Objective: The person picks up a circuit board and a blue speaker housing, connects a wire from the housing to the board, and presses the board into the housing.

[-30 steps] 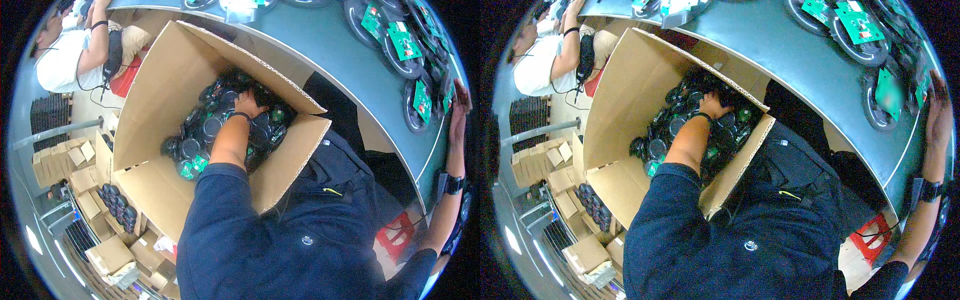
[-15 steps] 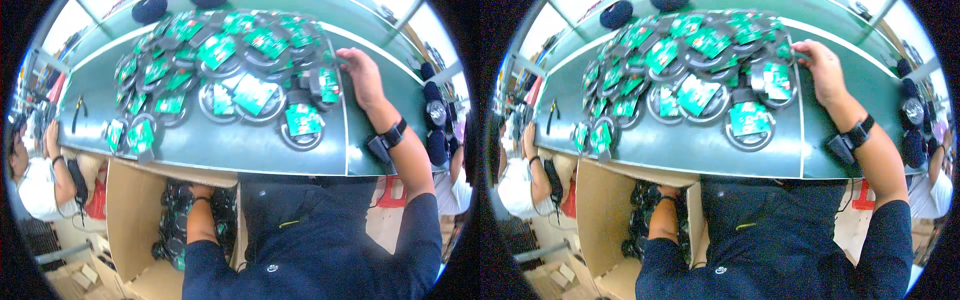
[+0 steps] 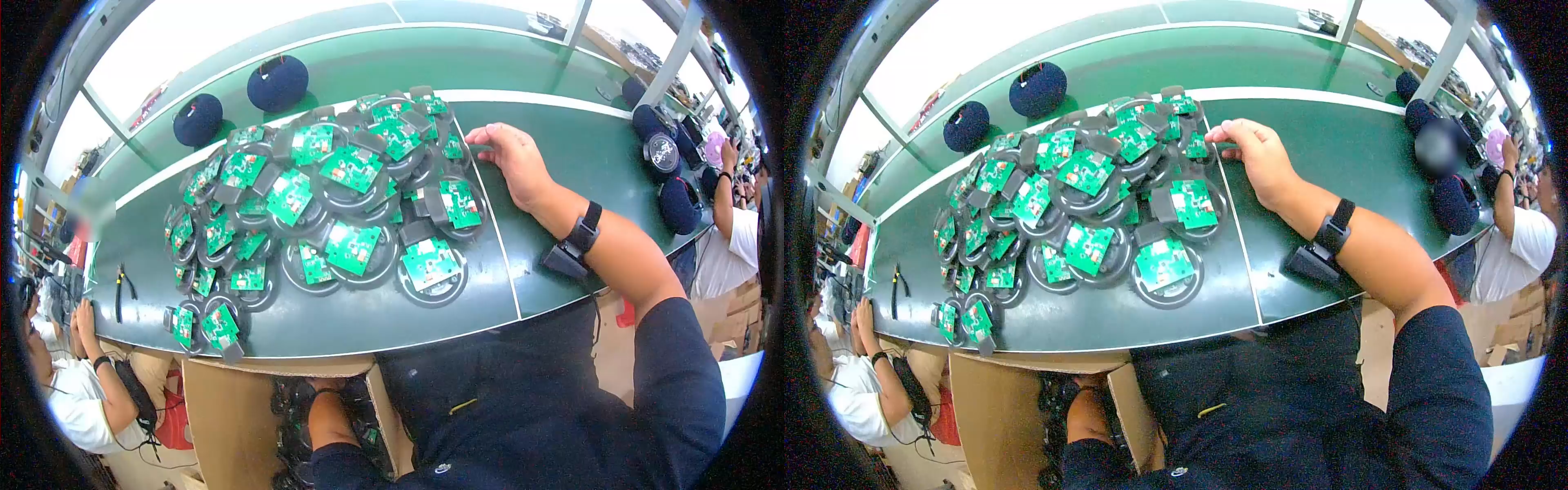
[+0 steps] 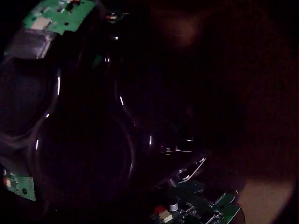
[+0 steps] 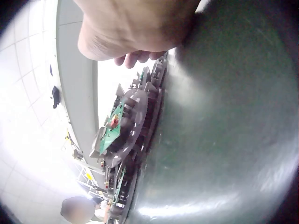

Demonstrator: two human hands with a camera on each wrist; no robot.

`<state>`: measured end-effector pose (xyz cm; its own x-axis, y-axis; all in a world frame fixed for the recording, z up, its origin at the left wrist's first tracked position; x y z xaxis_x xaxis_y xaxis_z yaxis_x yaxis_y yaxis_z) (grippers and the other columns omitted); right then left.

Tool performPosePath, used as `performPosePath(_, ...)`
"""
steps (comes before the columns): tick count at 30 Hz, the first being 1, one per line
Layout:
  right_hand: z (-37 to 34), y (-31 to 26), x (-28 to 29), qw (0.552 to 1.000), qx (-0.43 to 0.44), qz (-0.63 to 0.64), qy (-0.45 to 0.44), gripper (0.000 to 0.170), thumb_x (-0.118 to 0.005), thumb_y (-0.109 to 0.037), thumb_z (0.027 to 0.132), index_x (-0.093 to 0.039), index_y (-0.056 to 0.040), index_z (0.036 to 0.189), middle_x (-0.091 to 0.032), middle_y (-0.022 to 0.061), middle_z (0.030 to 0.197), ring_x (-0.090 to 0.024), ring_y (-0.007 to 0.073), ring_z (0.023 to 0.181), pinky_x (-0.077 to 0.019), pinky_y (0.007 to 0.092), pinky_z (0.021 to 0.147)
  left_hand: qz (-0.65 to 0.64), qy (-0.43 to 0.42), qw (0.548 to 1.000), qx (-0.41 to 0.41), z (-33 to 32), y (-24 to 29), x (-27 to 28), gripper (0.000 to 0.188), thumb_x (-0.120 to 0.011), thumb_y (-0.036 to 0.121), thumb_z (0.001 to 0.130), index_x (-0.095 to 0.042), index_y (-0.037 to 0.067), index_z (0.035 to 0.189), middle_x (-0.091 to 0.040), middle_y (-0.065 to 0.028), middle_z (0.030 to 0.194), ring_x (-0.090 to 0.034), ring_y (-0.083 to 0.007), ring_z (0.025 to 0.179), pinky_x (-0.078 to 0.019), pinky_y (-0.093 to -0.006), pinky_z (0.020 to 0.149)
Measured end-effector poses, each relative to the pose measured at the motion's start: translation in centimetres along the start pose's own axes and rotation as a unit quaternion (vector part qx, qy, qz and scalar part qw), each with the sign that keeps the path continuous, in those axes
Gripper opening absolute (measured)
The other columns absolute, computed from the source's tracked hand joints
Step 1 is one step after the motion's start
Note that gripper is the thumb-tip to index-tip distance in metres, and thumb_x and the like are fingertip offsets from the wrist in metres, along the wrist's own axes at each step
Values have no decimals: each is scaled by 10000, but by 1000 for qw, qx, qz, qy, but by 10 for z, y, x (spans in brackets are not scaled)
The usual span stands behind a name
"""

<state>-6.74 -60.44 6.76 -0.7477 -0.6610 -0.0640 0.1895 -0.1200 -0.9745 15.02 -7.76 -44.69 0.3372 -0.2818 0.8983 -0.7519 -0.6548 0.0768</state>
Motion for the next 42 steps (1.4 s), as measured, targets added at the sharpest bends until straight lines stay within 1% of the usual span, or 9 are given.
performPosePath(13, -1, -4, 1, 1000, 3, 12, -15, 233, -554, -261, 987, -681, -72, 934, -704, 58, 1059, -626, 147, 999, -461, 303, 869, 24, 32, 999, -35, 44, 16, -36, 768, -563, 591, 897, -395, 206, 1539, -394, -157, 1576, -395, -342, 1437, -291, -556, 1166)
performPosePath(21, 1, -2, 6, 999, -9, 35, -20, 262, -523, -295, 1017, -628, -82, 907, -682, 69, 1073, -602, 145, 999, -437, 304, 878, 38, 34, 996, -67, 7, 20, -104, 764, -573, 589, 893, -416, 193, 1527, -425, -170, 1555, -427, -352, 1416, -313, -535, 1163)
performPosePath(22, 1, -2, 7, 999, -15, 38, -18, 259, -520, -300, 1018, -623, -90, 907, -680, 67, 1078, -597, 143, 999, -432, 299, 875, 41, 34, 997, -62, -11, 27, -68, 764, -573, 589, 893, -416, 193, 1527, -425, -170, 1555, -427, -352, 1416, -313, -535, 1163)
performPosePath(24, 1, -2, 6, 999, -13, 36, -24, 260, -518, -301, 1020, -623, -91, 909, -679, 65, 1077, -594, 142, 997, -431, 299, 871, -255, -54, 965, -3, -52, 56, 36, 742, -625, 580, 867, -506, 132, 1445, -504, -198, 1477, -506, -384, 1330, -407, -467, 1108)
performPosePath(28, 1, -2, 7, 999, -3, 30, -34, 264, -514, -300, 1023, -628, -87, 916, -677, 63, 1072, -588, 137, 991, -432, 299, 861, -237, -62, 969, -19, -64, 58, 65, 767, -676, 589, 830, -533, 99, 1403, -543, -208, 1429, -557, -407, 1256, -451, -466, 1066)
performPosePath(31, -1, 0, 8, 998, -6, 34, -43, 264, -517, -294, 1021, -634, -84, 911, -679, 66, 1071, -592, 139, 990, -436, 296, 859, -212, -162, 962, -57, -68, 63, 86, 795, -706, 586, 811, -521, 105, 1416, -536, -201, 1440, -553, -392, 1270, -448, -450, 1075)
performPosePath(33, -4, 0, 13, 999, -3, 38, -38, 264, -521, -290, 1019, -637, -81, 906, -681, 68, 1070, -595, 141, 992, -439, 295, 860, -69, -375, 916, -125, -61, 71, 96, 860, -756, 583, 772, -495, 107, 1440, -528, -214, 1445, -541, -374, 1293, -434, -443, 1095)
performPosePath(36, -3, 0, 6, 998, -7, 39, -38, 263, -530, -283, 1012, -647, -74, 903, -694, 78, 1058, -604, 146, 1003, -443, 294, 865, -201, -253, 938, -124, -76, 70, 118, 890, -815, 549, 734, -499, 117, 1445, -513, -217, 1466, -522, -361, 1323, -424, -439, 1113)
performPosePath(42, 0, -2, 6, 998, 0, 34, -54, 260, -525, -276, 1009, -656, -74, 912, -696, 77, 1067, -603, 146, 1007, -442, 297, 869, -302, -239, 923, -21, -74, 55, 68, 1036, -853, 562, 690, -436, 54, 1490, -486, -212, 1500, -488, -366, 1364, -416, -437, 1130)
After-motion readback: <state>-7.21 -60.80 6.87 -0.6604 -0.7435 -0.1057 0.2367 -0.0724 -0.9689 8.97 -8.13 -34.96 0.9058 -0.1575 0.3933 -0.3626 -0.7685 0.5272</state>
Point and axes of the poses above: each hand's wrist, its own z-axis towards the middle knuckle, its own x-axis out of the back of the hand, y = z × x, the point moved 1 cm from there along z, towards the middle knuckle
